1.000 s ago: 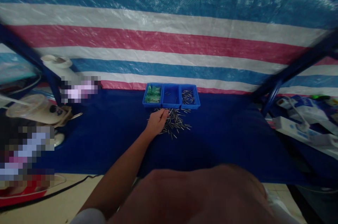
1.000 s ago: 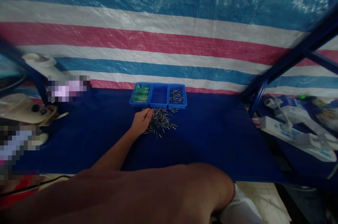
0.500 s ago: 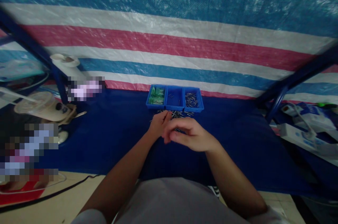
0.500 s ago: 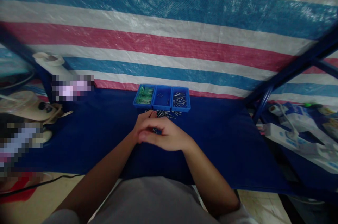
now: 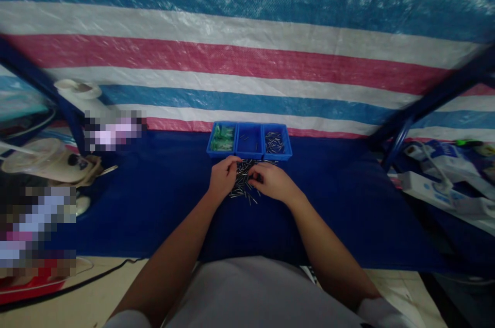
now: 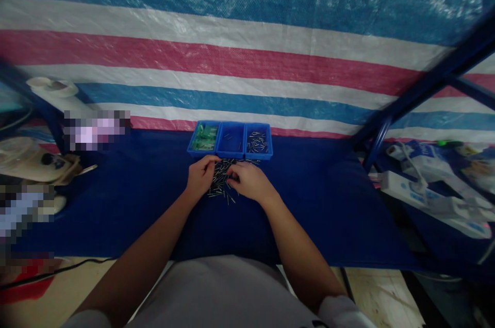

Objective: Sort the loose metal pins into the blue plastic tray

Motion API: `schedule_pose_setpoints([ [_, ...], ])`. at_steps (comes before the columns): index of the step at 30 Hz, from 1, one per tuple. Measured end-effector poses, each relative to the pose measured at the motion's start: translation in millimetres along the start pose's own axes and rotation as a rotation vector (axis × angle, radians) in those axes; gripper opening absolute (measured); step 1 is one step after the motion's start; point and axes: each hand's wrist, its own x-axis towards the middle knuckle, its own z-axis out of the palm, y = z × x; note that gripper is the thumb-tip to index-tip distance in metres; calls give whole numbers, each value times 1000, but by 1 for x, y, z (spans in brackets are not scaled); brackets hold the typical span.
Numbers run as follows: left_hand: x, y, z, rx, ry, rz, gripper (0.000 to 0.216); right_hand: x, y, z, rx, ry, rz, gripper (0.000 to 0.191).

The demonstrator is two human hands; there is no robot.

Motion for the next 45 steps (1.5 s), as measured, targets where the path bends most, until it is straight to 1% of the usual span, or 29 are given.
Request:
schedule_pose_setpoints([
  [3, 1, -3, -1, -20, -5, 32, 30, 1, -6, 8, 2, -16, -128, 26],
  [5, 1, -5, 0, -34, -12, 43, 31, 2, -8, 14, -27, -6, -149, 27],
  [9, 1, -7, 1, -46, 2, 27, 31, 3, -7, 21, -84, 15, -107, 20],
  [12, 0, -5, 2, -47, -5, 9, 30, 5, -3, 24, -89, 6, -105, 12],
  [15, 0, -2, 1, -51, -26, 23, 30, 6, -1, 27, -92, -5, -110, 5],
  [22, 0, 0, 1, -47, -41, 15, 28, 7, -3, 28, -143, 1, -74, 11],
  [25, 0, 1, 2, -38, 1, 28, 26, 7, -4, 28, -159, 11, -63, 12],
  [29, 2, 3, 0, -38, 63, 83, 24, 6, -5, 27, -163, 8, -54, 10],
  [37, 3, 1, 3, -25, 77, 149, 21, 5, -6, 26, -176, 25, -51, 10],
  [42, 2, -2, 5, -25, 83, 135, 12, 4, -4, 28, -173, 26, -59, 10],
  [45, 2, -3, 5, -38, 70, 156, 16, 5, -3, 30, -163, 36, -52, 8],
])
